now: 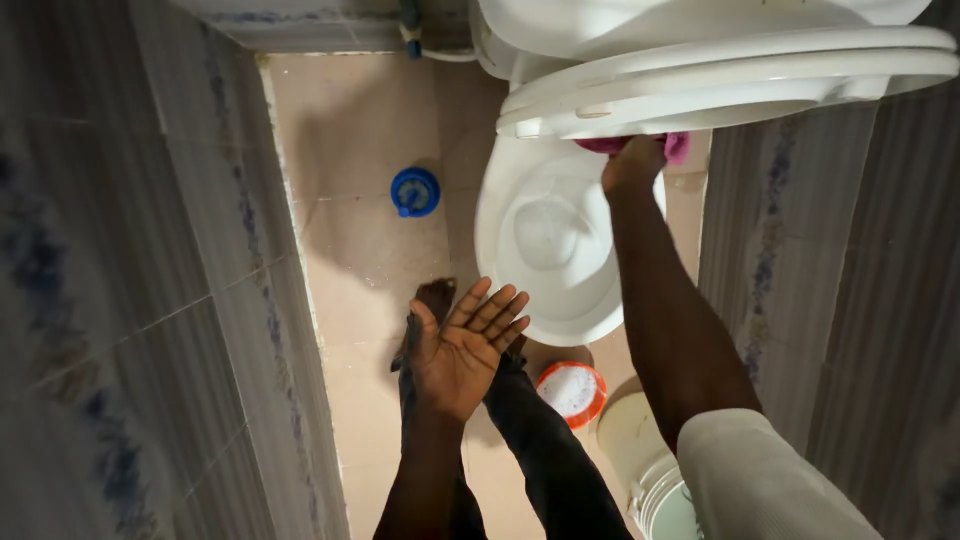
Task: The person scrubs the inside of a toilet bowl with a blue brush, then uses a pink cloth to wipe the toilet seat and lid. The person repeatedly dips the cloth into a small orange bucket of soapy water to clean the exterior surfaces.
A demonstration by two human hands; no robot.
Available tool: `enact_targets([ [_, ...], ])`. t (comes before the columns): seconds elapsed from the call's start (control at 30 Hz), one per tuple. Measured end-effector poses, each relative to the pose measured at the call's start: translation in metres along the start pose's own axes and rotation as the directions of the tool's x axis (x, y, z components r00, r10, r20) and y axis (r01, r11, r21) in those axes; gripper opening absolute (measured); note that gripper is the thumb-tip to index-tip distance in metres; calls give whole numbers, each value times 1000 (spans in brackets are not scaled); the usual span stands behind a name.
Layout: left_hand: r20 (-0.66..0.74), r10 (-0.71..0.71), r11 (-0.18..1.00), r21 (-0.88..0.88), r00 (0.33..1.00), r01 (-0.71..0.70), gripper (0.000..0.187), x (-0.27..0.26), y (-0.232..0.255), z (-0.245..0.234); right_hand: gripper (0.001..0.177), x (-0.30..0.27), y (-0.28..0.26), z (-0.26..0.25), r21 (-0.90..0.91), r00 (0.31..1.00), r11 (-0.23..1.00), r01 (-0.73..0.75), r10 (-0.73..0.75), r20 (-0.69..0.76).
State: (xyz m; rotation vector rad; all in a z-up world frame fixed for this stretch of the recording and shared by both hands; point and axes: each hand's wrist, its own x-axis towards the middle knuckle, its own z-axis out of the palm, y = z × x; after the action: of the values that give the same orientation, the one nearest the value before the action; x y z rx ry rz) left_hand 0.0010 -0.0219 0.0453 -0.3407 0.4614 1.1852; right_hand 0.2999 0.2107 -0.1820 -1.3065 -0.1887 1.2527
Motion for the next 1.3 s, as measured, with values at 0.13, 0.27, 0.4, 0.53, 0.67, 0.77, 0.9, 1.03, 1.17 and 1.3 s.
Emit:
enact_targets([
  [0.13, -41, 42, 999, -16, 998, -43, 92, -15, -5, 4, 40, -18, 27, 34, 76, 1000, 997, 2, 0, -30],
  [0.27, -17, 68, 993, -95, 998, -69, 91, -35, -8, 4, 24, -59, 53, 94, -84, 986, 994, -68, 80, 144],
  [0.4, -1, 102, 989, -110, 995, -101, 88, -44, -3, -16, 12, -88, 44, 135, -208, 913, 955, -211, 269, 306],
  [0.53, 91, 113, 981, -169, 989, -97, 84, -56, 13, -33, 26, -125, -16, 144, -381, 829, 849, -366, 483, 282],
  [0.67, 71, 74, 979, -194, 995, -59, 83, -54, 24, -28, 16, -163, -68, 163, -705, 844, 709, -26, 393, 364],
  [0.77, 111, 96, 983, -165, 989, -77, 84, -48, 28, -18, 20, -188, -80, 182, -634, 917, 772, -32, 275, 288],
  [0.9, 146, 90, 982, -181, 985, -63, 84, -40, 39, -6, 16, -241, -110, 186, -520, 751, 608, 600, -204, 628],
  [1.03, 129, 43, 993, -116, 991, -28, 85, -44, 55, -7, 30, -272, -194, 183, -753, 766, 266, 602, -457, 451],
  [1.17, 86, 23, 991, -132, 996, -11, 85, -47, 56, -11, 40, -259, -243, 196, -672, 602, 79, 737, -529, 598],
  [1.3, 95, 24, 991, -134, 995, -11, 85, -31, 54, -13, 43, -220, -205, 229, -456, 242, -544, 704, -420, 875],
])
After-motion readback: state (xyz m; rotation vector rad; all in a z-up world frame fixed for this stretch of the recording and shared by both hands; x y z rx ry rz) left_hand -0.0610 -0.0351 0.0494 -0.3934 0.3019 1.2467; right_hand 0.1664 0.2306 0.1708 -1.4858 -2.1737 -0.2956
